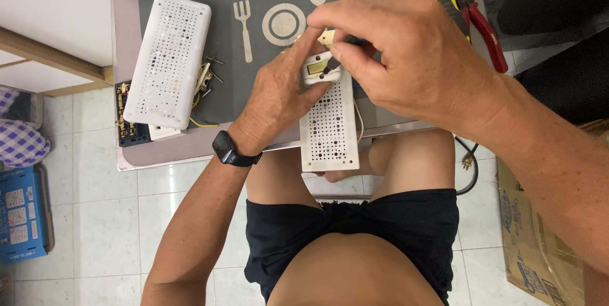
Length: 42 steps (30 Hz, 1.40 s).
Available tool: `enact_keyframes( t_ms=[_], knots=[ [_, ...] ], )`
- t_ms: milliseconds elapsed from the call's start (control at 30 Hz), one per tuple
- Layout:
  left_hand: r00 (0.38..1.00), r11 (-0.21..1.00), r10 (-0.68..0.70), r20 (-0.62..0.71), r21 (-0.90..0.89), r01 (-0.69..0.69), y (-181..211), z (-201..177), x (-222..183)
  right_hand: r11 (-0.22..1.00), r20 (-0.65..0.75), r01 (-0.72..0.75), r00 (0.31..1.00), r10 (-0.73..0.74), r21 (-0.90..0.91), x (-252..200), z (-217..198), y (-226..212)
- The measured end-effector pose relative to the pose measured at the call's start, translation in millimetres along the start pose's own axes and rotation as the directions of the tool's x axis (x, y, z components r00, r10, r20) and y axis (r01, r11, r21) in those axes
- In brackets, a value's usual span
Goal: Assembling the internal electrical components and wiring of a power strip casing using a screwdriver.
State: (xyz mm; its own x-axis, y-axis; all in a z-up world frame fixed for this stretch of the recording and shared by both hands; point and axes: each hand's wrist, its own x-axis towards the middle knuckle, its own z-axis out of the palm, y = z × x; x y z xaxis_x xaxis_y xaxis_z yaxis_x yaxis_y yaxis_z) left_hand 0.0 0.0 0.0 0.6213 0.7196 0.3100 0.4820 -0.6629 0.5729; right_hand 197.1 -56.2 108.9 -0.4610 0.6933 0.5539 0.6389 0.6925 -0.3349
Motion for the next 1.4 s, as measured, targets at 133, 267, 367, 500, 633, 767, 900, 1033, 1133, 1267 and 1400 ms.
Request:
enact_keyframes(
  t_ms=[133, 267, 367, 500, 633, 767, 900, 1033, 1133, 1267, 1400],
  knots=[
    [0.998, 0.998, -0.061, 0.029, -0.015, 0.062, 5.4, -2.6, 4.8, 1.000, 0.018, 0.008, 1.000, -0.009, 0.022, -1.3, 3.6, 2.5],
    [0.998, 0.999, -0.052, 0.020, 0.001, 0.052, 1.7, 0.5, 3.7, 0.999, 0.020, 0.019, 1.000, -0.020, 0.047, -1.2, 6.7, 2.4],
    [1.000, 0.999, -0.015, -0.010, 0.052, 0.016, 2.8, 0.3, 4.1, 0.999, 0.021, 0.015, 1.000, -0.016, 0.043, -1.7, 10.3, 4.5],
    [1.000, 1.000, 0.005, -0.014, 0.019, -0.004, -11.2, 10.1, -0.6, 0.897, 0.036, 0.095, 0.995, -0.088, -0.432, -7.3, 21.2, 10.6],
    [0.998, 0.997, -0.065, 0.027, 0.051, 0.064, -0.3, 8.0, 4.4, 0.870, 0.135, 0.213, 0.976, -0.170, -0.445, 5.9, 22.7, -5.1],
    [0.997, 0.998, -0.052, -0.062, 0.029, 0.054, -2.1, 6.4, 6.2, 0.994, 0.317, 0.055, 0.948, -0.022, -0.094, 17.2, 10.0, -11.9],
    [0.998, 0.999, 0.012, -0.068, 0.052, -0.008, -13.6, 12.8, 5.5, 0.950, 0.156, 0.162, 0.980, -0.123, -0.266, 12.0, 17.3, -2.9],
    [0.998, 1.000, -0.025, -0.063, 0.013, 0.026, -4.2, 5.5, 7.3, 0.996, 0.244, 0.045, 0.968, -0.063, 0.079, 22.4, 9.5, -15.5],
    [0.994, 0.989, -0.107, 0.032, 0.102, 0.104, 7.3, -2.4, 15.8, 0.947, 0.048, 0.117, 0.993, -0.108, -0.298, 18.8, 22.6, -4.4],
    [0.998, 0.998, 0.004, -0.064, -0.060, -0.008, 5.5, -8.7, 11.0, 0.986, 0.061, 0.106, 0.993, -0.099, -0.126, 23.7, 13.4, -5.0],
    [0.999, 0.973, -0.045, -0.010, -0.225, 0.041, 5.3, -19.3, 11.5, 0.993, 0.017, 0.122, 0.992, -0.121, -0.004, 20.5, -7.5, -11.6]
  ],
)
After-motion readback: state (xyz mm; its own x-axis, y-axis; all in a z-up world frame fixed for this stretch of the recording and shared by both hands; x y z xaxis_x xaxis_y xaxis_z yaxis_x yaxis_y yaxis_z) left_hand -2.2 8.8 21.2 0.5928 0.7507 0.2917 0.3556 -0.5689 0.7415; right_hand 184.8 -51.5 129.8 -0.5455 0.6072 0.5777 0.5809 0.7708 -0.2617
